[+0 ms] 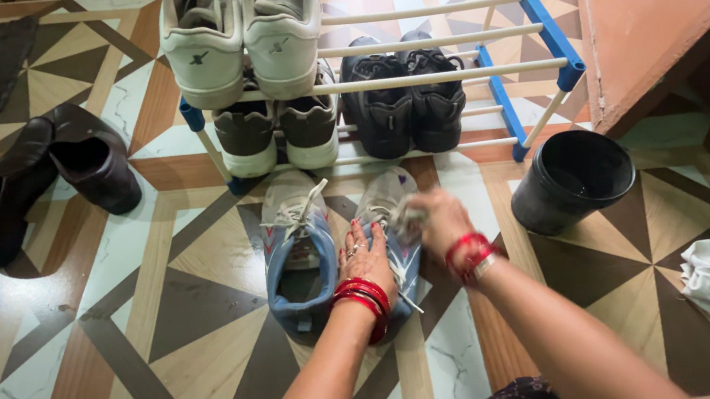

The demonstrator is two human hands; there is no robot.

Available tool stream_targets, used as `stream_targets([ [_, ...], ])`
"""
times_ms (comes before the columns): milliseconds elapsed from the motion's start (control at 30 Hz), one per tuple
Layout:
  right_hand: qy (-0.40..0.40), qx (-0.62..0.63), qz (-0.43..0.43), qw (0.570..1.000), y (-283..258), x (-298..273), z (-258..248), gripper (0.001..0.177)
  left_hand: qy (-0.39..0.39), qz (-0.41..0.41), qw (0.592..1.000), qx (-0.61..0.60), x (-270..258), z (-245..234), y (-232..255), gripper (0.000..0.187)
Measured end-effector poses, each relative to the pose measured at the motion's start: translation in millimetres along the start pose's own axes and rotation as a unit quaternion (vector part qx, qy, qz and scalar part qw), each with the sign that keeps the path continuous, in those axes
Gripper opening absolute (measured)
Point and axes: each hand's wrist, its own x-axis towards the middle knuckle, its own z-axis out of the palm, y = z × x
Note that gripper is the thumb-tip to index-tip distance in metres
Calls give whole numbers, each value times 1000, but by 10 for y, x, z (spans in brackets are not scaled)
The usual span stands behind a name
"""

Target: The person sits on the floor and wipes a pair of blue sneakers with a cloth, then places them on a shoe rack. The person continues to wipe the sneakers with the cloth.

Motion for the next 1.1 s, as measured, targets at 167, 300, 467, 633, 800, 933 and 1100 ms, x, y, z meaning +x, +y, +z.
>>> stream_targets([
  [167,53,3,20,998,77,74,161,30,26,8,999,-17,-12,36,-3,101],
  [300,-61,33,1,998,-109,-393,-38,34,38,8,999,-6,37,103,-28,100],
  [467,-262,101,66,958,-323,-431,-388,29,68,30,997,-37,146,196,-111,93],
  [633,-72,109,55,990,-50,-215,-439,32,80,69,991,-75,255,105,-182,84],
  [800,139,146,205,958,324,-448,-205,30,99,72,991,-59,202,23,-219,90],
  [933,93,551,315,767,548,-558,-233,27,122,20,992,-9,221,6,-131,56],
  [1100,89,556,393,727,672,-512,-200,29,187,189,960,-93,196,-52,-145,48],
])
